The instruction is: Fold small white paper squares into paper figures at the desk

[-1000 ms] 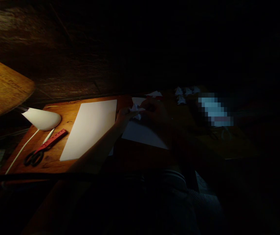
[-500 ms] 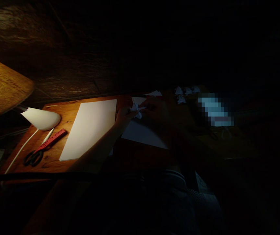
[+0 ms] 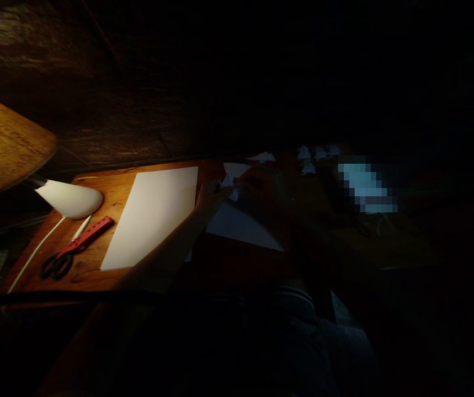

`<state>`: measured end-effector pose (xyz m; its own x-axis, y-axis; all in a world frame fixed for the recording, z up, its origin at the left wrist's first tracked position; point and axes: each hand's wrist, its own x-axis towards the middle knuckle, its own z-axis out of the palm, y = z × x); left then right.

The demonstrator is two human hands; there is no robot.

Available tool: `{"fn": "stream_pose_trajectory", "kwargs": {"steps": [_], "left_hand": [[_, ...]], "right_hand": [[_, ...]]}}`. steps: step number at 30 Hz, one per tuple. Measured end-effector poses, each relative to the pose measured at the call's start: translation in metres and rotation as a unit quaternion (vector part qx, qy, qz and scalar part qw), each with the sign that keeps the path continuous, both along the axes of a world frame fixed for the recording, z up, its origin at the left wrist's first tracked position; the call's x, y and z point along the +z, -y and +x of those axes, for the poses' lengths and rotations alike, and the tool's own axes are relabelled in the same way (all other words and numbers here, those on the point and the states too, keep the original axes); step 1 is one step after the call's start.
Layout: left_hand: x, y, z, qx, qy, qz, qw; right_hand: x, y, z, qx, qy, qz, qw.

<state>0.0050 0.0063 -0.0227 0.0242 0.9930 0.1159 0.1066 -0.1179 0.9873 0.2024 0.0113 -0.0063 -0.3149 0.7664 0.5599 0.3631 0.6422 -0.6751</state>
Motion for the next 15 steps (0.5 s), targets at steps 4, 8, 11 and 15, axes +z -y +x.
{"fn": "stream_pose_trajectory", "kwargs": {"steps": [4, 8, 11, 15], "left_hand": [[0.0013, 0.0003, 0.0021, -0.02, 0.021, 0.014, 0.999], [0.0034, 0.0027, 0.0045, -0.029, 0.028, 0.009, 0.999], [0.0043, 0.0043, 0.0061, -0.028, 0.047, 0.004, 0.999], [0.0036, 0.0044, 0.0059, -0.016, 0.052, 0.004, 0.999]], "right_hand": [[0.0006, 0.0019, -0.0014, -0.014, 0.003, 0.0, 1.0], [0.002, 0.004, -0.0028, -0.023, 0.0, 0.0, 1.0], [0.0037, 0.0048, -0.0028, -0.023, 0.006, 0.0, 1.0], [0.0047, 0.0057, -0.0027, -0.036, 0.024, 0.005, 0.999]]}}
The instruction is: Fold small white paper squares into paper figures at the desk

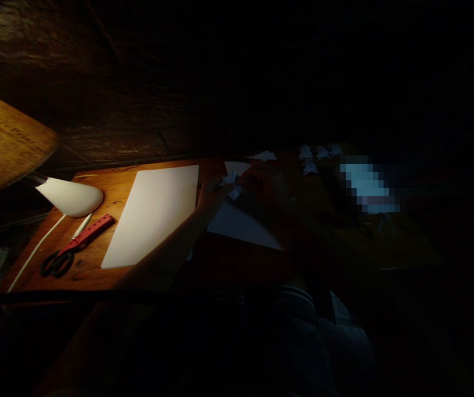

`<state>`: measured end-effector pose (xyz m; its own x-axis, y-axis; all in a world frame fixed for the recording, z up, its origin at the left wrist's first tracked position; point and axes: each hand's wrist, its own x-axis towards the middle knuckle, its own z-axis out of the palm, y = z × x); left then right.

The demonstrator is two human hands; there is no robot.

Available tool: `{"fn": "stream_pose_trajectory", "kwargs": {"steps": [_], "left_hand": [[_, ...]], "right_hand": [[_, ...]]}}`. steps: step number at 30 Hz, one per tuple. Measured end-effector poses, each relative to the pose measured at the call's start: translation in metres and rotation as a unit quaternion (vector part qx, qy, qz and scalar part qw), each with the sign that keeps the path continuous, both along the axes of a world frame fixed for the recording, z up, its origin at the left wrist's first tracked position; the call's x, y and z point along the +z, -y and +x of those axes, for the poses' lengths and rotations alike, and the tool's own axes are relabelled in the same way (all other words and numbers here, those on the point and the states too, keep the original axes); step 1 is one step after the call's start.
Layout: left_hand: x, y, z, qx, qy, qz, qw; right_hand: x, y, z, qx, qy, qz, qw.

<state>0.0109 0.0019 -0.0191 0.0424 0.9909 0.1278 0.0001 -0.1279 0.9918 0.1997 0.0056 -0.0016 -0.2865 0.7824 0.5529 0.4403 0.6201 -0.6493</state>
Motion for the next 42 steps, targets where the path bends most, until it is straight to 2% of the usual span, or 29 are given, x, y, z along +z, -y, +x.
{"fn": "stream_pose_trajectory", "kwargs": {"steps": [5, 9, 18, 20, 25, 27, 31, 37, 42], "left_hand": [[-0.005, -0.003, -0.002, 0.019, -0.026, 0.01, 0.999], [-0.006, -0.005, 0.0, 0.02, -0.021, 0.013, 1.0], [0.007, 0.006, 0.006, 0.028, -0.069, 0.043, 0.996], [0.007, 0.007, 0.007, 0.025, -0.068, 0.044, 0.996], [0.001, 0.005, 0.003, 0.025, -0.056, 0.02, 0.998], [-0.002, 0.003, 0.0, 0.03, -0.054, 0.017, 0.998], [-0.003, 0.002, -0.001, 0.024, -0.059, 0.027, 0.998], [-0.002, 0.001, 0.001, -0.001, -0.058, 0.038, 0.998], [-0.001, 0.001, 0.001, -0.016, -0.075, 0.051, 0.996]], "right_hand": [[-0.003, 0.001, -0.003, -0.015, 0.005, 0.004, 1.0], [-0.006, 0.001, -0.006, -0.031, -0.022, -0.028, 0.999], [-0.01, -0.003, -0.007, 0.003, -0.113, -0.137, 0.984], [-0.009, -0.002, -0.007, -0.001, -0.104, -0.126, 0.987], [0.001, 0.002, -0.005, -0.002, -0.003, -0.011, 1.0], [0.004, 0.003, -0.003, 0.012, 0.013, 0.009, 1.0], [0.005, 0.001, 0.002, 0.036, 0.033, 0.011, 0.999], [0.003, -0.002, 0.002, 0.038, 0.051, 0.016, 0.998], [0.004, 0.0, -0.001, -0.007, 0.024, -0.043, 0.999]]}}
